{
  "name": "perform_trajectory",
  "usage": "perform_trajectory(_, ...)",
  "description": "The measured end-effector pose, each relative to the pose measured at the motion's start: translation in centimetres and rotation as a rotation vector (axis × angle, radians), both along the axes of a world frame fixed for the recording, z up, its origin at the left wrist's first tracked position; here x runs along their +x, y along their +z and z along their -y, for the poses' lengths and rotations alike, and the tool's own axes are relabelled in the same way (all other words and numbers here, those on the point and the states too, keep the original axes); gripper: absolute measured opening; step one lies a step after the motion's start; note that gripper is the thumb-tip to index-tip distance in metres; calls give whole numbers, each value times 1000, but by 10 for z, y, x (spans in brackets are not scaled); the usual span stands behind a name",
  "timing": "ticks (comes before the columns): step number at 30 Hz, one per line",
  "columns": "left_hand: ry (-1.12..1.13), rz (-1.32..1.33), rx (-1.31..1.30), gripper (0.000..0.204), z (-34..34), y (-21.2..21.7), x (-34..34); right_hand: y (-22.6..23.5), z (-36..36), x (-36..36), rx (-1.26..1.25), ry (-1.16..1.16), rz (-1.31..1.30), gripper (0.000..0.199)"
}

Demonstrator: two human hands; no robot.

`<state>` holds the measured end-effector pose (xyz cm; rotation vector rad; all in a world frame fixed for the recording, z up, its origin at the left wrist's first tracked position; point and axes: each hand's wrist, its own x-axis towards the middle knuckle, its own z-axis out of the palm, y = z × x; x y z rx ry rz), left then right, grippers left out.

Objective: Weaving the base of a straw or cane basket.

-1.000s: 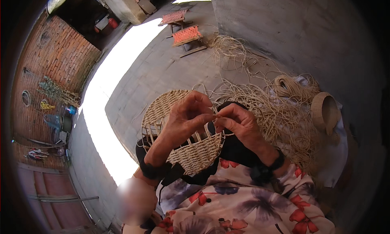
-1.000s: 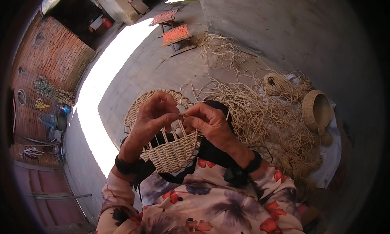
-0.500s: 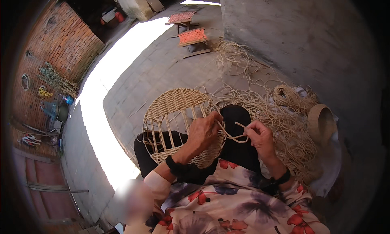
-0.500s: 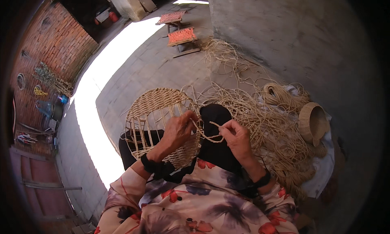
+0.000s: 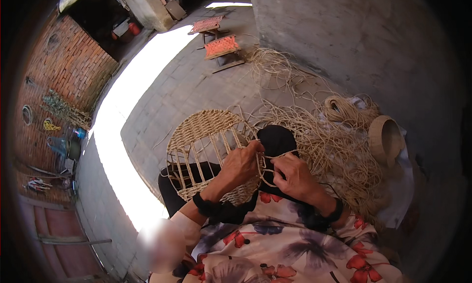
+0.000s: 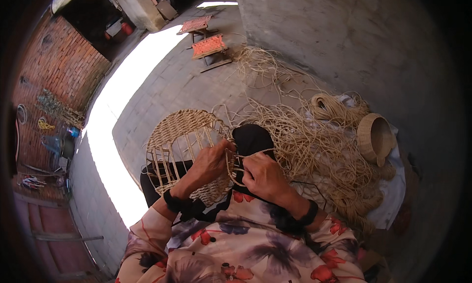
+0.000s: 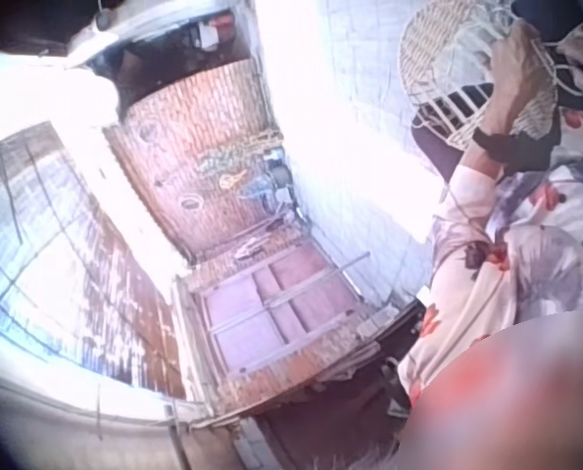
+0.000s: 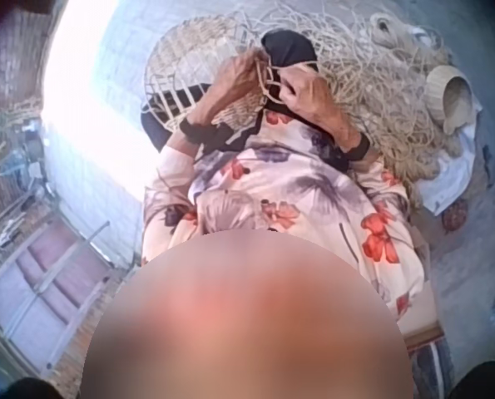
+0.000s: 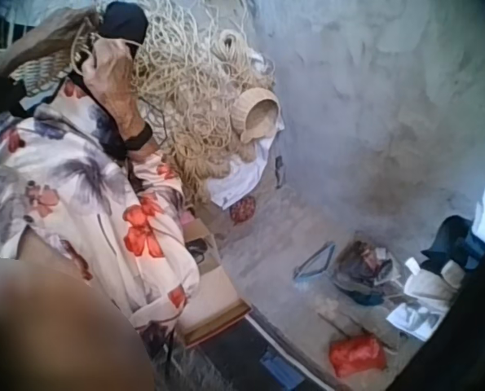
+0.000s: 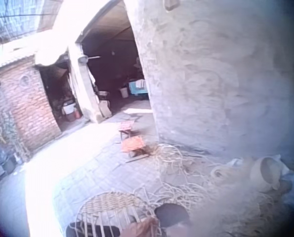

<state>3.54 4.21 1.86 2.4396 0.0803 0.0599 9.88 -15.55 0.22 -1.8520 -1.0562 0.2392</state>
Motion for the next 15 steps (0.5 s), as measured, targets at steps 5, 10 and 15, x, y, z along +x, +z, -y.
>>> perform_trajectory(5, -1, -6, 18, 20, 5, 2, -1, -8, -13, 6, -32, -166, 469, 11)
perform_trajectory(10, 3, 54, 0, 24, 4, -1, 1, -14, -19, 10, -29, -226, 476, 10)
perform_trajectory(15, 77, 6, -47, 24, 1, 1, 1, -21, -20, 12, 10, -216, 443, 12)
